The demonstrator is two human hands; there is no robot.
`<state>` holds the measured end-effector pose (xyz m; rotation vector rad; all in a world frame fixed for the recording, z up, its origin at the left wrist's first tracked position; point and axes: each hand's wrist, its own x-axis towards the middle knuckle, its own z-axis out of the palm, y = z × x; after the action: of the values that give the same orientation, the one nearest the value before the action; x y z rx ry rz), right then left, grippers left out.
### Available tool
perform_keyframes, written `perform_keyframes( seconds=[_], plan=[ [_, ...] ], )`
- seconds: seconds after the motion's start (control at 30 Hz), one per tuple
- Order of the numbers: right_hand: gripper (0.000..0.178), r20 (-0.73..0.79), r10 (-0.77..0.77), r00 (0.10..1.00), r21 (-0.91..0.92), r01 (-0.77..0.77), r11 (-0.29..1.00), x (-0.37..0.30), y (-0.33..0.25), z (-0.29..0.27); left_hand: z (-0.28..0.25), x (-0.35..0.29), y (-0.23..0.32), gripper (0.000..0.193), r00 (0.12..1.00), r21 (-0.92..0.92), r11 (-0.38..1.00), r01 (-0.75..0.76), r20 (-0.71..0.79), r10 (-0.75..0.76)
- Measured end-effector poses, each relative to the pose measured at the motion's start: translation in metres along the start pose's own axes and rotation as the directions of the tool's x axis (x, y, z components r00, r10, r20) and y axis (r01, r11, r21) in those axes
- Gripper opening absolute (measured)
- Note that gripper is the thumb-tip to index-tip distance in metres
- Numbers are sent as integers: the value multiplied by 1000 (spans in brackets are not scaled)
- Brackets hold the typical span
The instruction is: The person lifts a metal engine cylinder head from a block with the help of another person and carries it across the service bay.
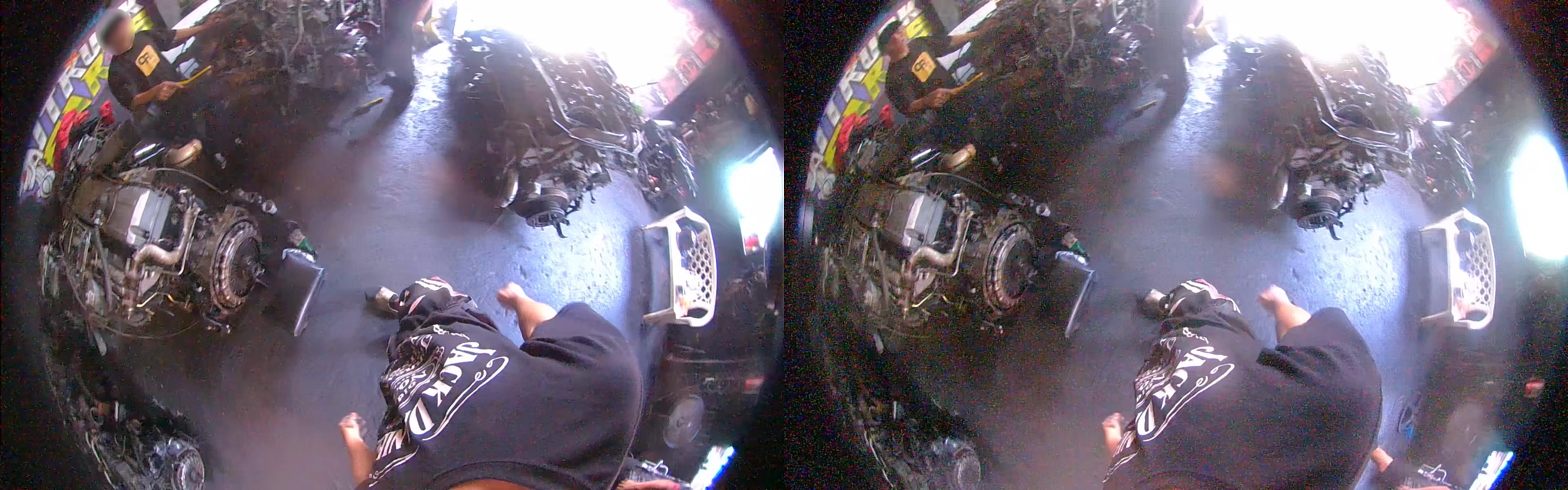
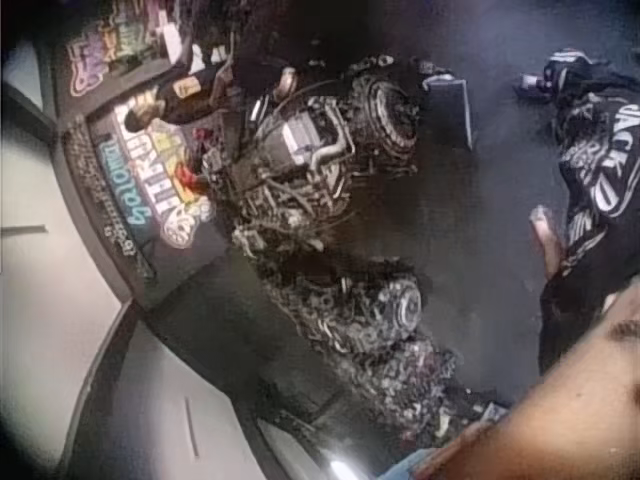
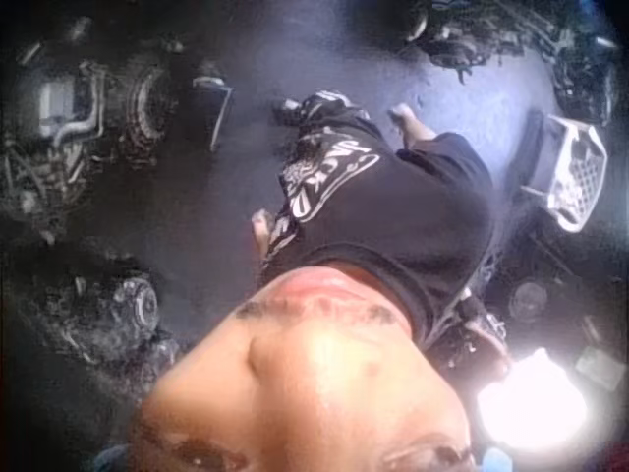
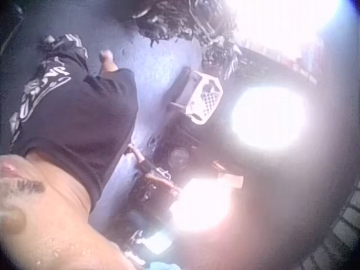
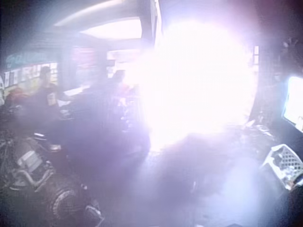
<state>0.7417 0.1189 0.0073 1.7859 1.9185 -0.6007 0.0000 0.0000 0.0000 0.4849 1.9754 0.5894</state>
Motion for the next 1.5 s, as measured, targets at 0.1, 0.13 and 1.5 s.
perform_keyframes(
  seconds=[0.1, 0.13, 1.5],
  plan=[
    [31, 491, 293, 820, 413, -515, 751, -132, 54, 139, -15, -41, -25, 14, 973, -122, 968, -220, 38, 226],
    [42, 768, 357, 532, 347, -814, 467, -219, 85, 167, -4, -90, -72, 12, 984, -251, 954, 161, -27, -173],
    [46, 415, -259, 872, 893, -445, -70, 262, 273, -97, 350, -273, -12, 30, 990, -393, 916, 79, -80, -119]
  ],
)
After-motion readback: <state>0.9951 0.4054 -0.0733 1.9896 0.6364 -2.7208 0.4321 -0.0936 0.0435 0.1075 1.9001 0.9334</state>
